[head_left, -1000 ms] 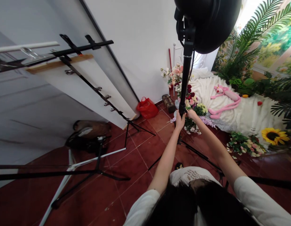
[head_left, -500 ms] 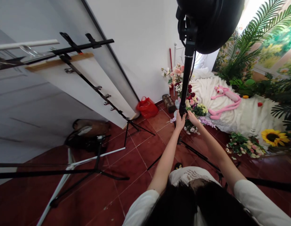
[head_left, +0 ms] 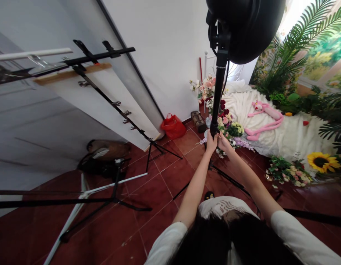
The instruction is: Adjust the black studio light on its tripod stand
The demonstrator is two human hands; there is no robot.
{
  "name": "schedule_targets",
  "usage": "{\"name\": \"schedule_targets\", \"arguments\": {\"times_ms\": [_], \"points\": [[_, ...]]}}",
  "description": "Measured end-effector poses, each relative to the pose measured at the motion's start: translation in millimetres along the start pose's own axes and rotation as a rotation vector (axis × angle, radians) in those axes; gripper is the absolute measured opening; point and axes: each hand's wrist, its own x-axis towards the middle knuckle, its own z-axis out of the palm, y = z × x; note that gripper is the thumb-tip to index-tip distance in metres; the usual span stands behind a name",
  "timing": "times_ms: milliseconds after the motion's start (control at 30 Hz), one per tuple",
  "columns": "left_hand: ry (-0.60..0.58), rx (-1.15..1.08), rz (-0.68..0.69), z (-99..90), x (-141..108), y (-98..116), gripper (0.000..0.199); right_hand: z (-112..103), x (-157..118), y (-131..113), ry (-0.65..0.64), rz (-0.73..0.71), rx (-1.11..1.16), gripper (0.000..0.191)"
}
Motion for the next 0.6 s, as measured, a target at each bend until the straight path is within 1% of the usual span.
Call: {"name": "schedule_targets", "arguments": {"times_ms": [100,300,433,500,600], "points": [[0.007,0.007,-0.006,0.7,0.3,0.2,0.047,-1.0,3.3,3.3,-0.019,-0.005,0.081,0.034],[0.01,0.005,-0.013,-0.3,0.3,2.4,0.045,1.8,9.2,-9.4,-0.007,0.045,-0.008,0.04],[0.01,-0.009,0.002,0.2,0.4,2.5,0.046,6.4,13.8,-17.0,0.031,-0.004,0.017,0.046],[0.009,-0.012,0.003,0.7,0.6,2.4,0.047,6.7,12.3,-19.9,0.051,-0.035,-0.032,0.05],[0.014,0.0,0.003,1.0,0.4,2.4,0.049,1.7,2.7,-23.6,0.089,-0.034,-0.193,0.049]]}}
